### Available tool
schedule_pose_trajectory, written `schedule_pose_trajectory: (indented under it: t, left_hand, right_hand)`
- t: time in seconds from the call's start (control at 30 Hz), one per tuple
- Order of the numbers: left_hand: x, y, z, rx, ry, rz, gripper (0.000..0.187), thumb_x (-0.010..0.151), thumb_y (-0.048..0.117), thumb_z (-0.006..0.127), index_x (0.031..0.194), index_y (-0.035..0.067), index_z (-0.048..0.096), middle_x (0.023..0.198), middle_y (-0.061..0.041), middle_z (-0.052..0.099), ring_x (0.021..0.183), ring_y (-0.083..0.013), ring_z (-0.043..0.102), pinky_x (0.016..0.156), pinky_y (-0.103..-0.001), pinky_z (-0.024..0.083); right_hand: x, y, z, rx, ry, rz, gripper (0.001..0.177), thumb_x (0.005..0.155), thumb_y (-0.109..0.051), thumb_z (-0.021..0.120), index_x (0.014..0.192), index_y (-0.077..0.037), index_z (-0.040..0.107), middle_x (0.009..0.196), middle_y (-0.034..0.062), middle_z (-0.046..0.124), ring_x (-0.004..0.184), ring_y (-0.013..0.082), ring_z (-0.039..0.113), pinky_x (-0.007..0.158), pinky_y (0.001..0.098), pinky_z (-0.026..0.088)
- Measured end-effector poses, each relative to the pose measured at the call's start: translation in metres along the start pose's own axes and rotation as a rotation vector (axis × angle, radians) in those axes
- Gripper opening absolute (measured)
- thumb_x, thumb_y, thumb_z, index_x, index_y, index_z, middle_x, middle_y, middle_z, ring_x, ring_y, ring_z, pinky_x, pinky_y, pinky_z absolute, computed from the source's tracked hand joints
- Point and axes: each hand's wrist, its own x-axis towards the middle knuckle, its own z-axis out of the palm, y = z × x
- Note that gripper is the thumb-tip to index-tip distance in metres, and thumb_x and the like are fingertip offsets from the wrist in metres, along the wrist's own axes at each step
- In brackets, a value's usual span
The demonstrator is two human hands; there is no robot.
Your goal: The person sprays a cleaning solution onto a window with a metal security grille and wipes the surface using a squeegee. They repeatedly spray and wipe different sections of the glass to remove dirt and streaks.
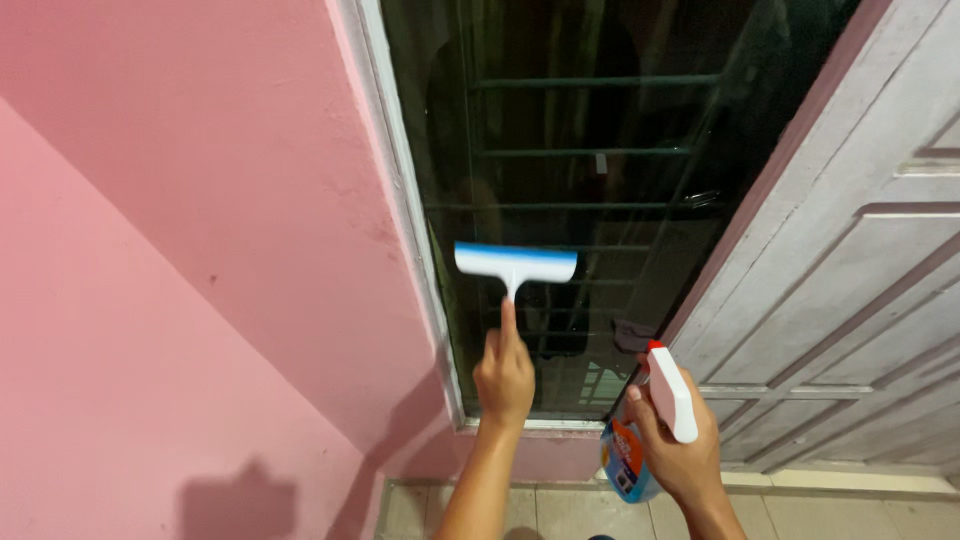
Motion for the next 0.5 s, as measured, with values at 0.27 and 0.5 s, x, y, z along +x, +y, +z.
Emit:
schedule_pose_trajectory:
  t: [0.27, 0.5]
  left_hand:
    - [0.203, 0.066, -0.031, 0.019, 0.263, 0.193, 0.069, 0.105, -0.005, 0.056, 0.163, 0.021, 0.029, 0.084, -0.005, 0.06, 0.06, -0.0163, 0.059, 0.05, -0.03, 0.051]
    - [0.196, 0.042, -0.014, 0.044, 0.251, 0.213, 0.076, 0.101, -0.007, 0.056, 0.165, 0.024, 0.027, 0.082, -0.005, 0.062, 0.058, -0.0151, 0.058, 0.049, -0.03, 0.051]
  right_hand:
    - [-0.002, -0.003, 0.002, -0.023, -0.04, -0.014, 0.04, 0.09, -0.013, 0.07, 0.128, 0.0, 0.063, 0.082, 0.0094, 0.069, 0.072, 0.0149, 0.07, 0.065, 0.0313, 0.056]
    - [0.001, 0.003, 0.003, -0.008, -0.028, -0.006, 0.04, 0.089, -0.009, 0.069, 0.128, 0.001, 0.063, 0.086, 0.008, 0.069, 0.073, 0.0144, 0.068, 0.068, 0.031, 0.056]
